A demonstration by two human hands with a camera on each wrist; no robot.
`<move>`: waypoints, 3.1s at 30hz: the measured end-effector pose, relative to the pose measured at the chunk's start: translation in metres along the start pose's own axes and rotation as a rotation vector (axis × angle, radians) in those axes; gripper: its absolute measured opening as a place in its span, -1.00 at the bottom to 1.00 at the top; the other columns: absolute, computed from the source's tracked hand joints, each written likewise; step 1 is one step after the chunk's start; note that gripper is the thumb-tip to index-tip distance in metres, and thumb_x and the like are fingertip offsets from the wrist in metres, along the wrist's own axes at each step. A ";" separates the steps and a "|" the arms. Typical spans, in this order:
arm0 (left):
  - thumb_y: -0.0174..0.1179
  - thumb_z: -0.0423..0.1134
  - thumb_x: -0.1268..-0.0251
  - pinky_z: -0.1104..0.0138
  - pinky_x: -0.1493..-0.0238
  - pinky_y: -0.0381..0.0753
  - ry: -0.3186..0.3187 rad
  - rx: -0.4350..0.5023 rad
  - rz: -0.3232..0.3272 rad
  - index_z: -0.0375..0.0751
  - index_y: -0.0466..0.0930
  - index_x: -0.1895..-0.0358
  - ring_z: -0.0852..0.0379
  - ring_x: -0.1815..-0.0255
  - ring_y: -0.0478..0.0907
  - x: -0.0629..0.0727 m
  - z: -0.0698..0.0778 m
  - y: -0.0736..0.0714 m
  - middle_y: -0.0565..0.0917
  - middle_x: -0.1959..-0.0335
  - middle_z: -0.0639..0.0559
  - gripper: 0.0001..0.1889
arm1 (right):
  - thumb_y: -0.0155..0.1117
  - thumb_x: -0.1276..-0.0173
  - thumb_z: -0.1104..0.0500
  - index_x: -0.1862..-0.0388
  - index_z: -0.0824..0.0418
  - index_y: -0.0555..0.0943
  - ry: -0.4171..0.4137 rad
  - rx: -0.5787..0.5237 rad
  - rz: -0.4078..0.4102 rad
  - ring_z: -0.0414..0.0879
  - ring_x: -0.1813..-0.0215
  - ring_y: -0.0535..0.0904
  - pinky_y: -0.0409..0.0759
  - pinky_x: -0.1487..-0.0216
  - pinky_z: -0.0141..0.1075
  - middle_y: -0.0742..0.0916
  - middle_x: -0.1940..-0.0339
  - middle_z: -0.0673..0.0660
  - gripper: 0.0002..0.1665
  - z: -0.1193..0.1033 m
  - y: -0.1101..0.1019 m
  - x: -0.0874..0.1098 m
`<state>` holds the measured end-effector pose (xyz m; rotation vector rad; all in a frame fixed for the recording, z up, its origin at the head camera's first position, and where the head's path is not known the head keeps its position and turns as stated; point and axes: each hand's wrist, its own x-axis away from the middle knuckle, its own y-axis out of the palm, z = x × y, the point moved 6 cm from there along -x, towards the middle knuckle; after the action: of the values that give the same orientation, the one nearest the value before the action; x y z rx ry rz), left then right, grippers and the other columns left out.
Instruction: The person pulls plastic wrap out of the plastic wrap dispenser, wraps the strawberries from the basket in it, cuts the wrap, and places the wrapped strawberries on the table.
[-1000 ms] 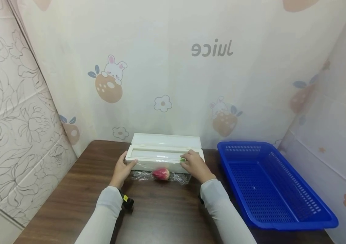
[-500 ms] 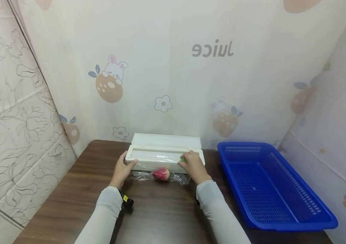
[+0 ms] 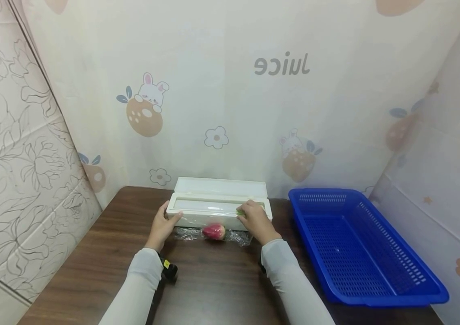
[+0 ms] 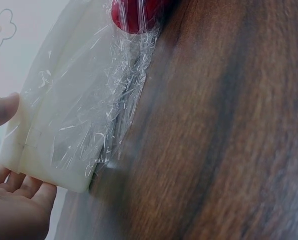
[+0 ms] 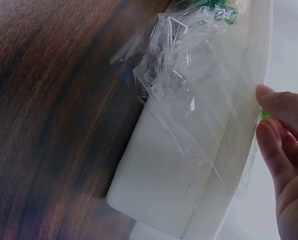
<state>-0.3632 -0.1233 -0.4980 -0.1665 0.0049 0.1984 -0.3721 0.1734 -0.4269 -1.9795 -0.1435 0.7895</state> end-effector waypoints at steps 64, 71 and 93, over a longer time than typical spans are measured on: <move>0.31 -0.18 -0.36 -0.11 -0.46 0.13 -0.019 -0.001 0.033 -0.28 0.06 -0.56 -0.27 -0.50 0.16 -0.003 -0.003 0.000 0.17 -0.52 -0.30 -0.17 | 0.60 -0.15 0.14 0.14 0.34 0.73 0.096 0.112 -0.002 -0.04 0.32 0.53 0.62 0.25 -0.15 0.60 0.33 0.15 -0.62 -0.024 0.012 -0.010; 0.31 -0.18 -0.36 -0.12 -0.46 0.11 -0.017 -0.003 0.028 -0.29 0.05 -0.57 -0.27 -0.51 0.14 -0.004 -0.002 0.000 0.16 -0.53 -0.30 -0.17 | 0.60 -0.15 0.10 0.21 0.33 0.71 0.099 0.110 0.010 -0.05 0.33 0.51 0.61 0.24 -0.15 0.61 0.37 0.12 -0.63 -0.024 0.015 -0.013; 0.31 -0.18 -0.36 -0.12 -0.46 0.13 -0.020 -0.015 0.031 -0.29 0.05 -0.56 -0.28 -0.50 0.16 -0.004 -0.003 0.001 0.17 -0.53 -0.30 -0.17 | 0.58 -0.14 0.23 0.33 0.29 0.67 0.080 0.067 0.018 -0.08 0.38 0.49 0.57 0.32 -0.19 0.61 0.44 0.09 -0.76 -0.024 0.016 -0.015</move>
<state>-0.3676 -0.1237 -0.5011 -0.1792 -0.0136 0.2306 -0.3739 0.1408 -0.4254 -1.9476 -0.0520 0.7164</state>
